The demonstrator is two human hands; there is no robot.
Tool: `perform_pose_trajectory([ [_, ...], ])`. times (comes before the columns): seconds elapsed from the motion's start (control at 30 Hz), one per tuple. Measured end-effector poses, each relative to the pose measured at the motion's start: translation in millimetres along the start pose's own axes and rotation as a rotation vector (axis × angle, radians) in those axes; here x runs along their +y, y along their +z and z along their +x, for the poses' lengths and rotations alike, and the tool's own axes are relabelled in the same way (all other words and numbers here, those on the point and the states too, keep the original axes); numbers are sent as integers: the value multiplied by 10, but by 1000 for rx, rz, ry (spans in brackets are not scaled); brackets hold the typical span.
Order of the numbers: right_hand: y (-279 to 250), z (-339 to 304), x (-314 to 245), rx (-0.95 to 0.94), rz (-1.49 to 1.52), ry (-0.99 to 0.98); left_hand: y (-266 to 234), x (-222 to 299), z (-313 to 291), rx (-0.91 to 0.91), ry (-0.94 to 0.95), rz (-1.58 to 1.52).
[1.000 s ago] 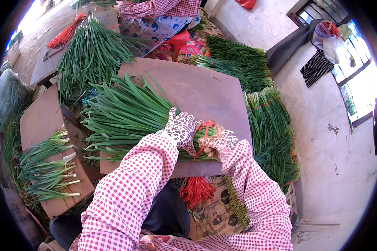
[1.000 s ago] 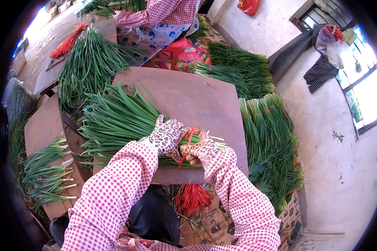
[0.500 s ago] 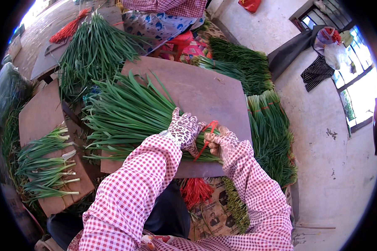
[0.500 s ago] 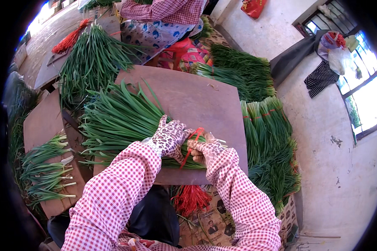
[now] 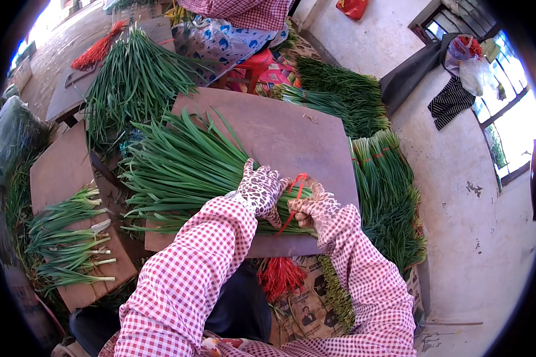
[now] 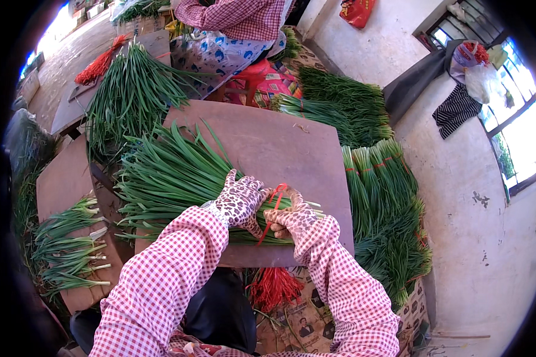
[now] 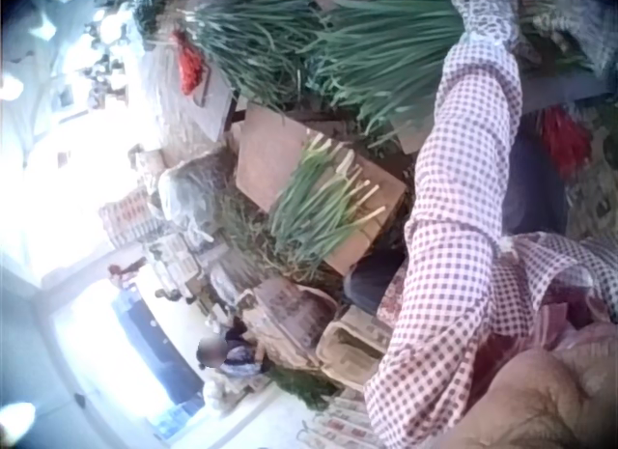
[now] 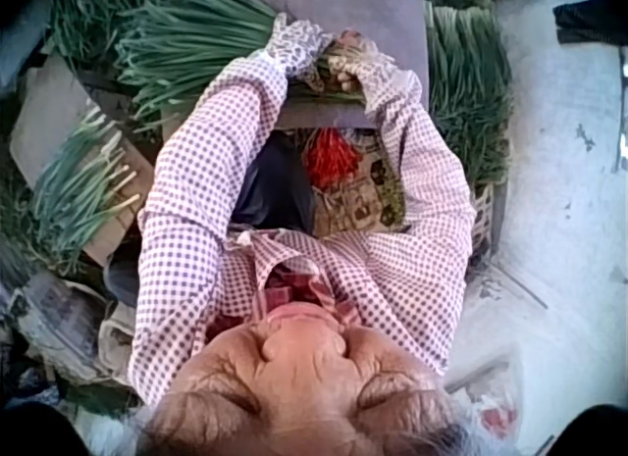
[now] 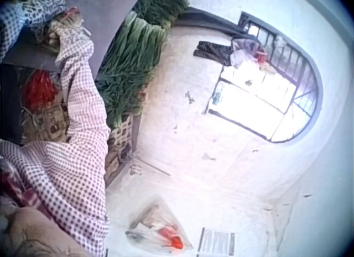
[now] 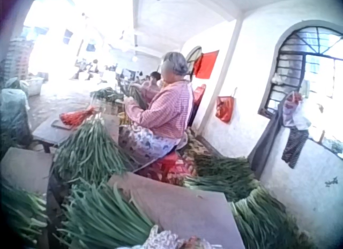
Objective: The person sorts green onions by hand, removes damaged outer layers, assembles them into bundles, and ties each bundle with a red string.
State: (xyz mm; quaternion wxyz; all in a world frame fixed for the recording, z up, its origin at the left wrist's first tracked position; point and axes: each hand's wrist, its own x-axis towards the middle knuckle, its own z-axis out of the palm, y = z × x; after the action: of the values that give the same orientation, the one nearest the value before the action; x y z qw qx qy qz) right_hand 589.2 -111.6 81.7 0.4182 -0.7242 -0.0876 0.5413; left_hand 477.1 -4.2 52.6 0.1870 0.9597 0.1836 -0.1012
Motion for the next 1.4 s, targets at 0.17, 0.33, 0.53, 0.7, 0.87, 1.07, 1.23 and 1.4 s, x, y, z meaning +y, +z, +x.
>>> perform_pose_trajectory([
  [0.17, -148, 154, -45, -53, 96, -34, -7, 41, 25, 12, 19, 32],
  [0.33, -179, 242, -81, -51, 120, -6, -4, 21, 24, 10, 13, 35],
  [0.53, -240, 240, 1, -86, 76, 24, -22, 32, 15, -5, 15, 33],
  [0.7, -200, 225, 19, -89, -2, -29, -23, 18, 1, -12, 10, 28],
  [0.87, -157, 84, -76, -119, -113, -51, -33, 31, -25, -11, 25, 21],
  [1.07, -158, 139, -60, -36, -136, -6, -52, 43, -55, -1, 35, 17],
  [1.23, -259, 226, -37, -180, -20, -7, -33, 28, -49, -1, 47, 43],
  [1.4, -337, 323, -65, -189, 5, -16, -1, 33, -54, 45, 68, 55],
])
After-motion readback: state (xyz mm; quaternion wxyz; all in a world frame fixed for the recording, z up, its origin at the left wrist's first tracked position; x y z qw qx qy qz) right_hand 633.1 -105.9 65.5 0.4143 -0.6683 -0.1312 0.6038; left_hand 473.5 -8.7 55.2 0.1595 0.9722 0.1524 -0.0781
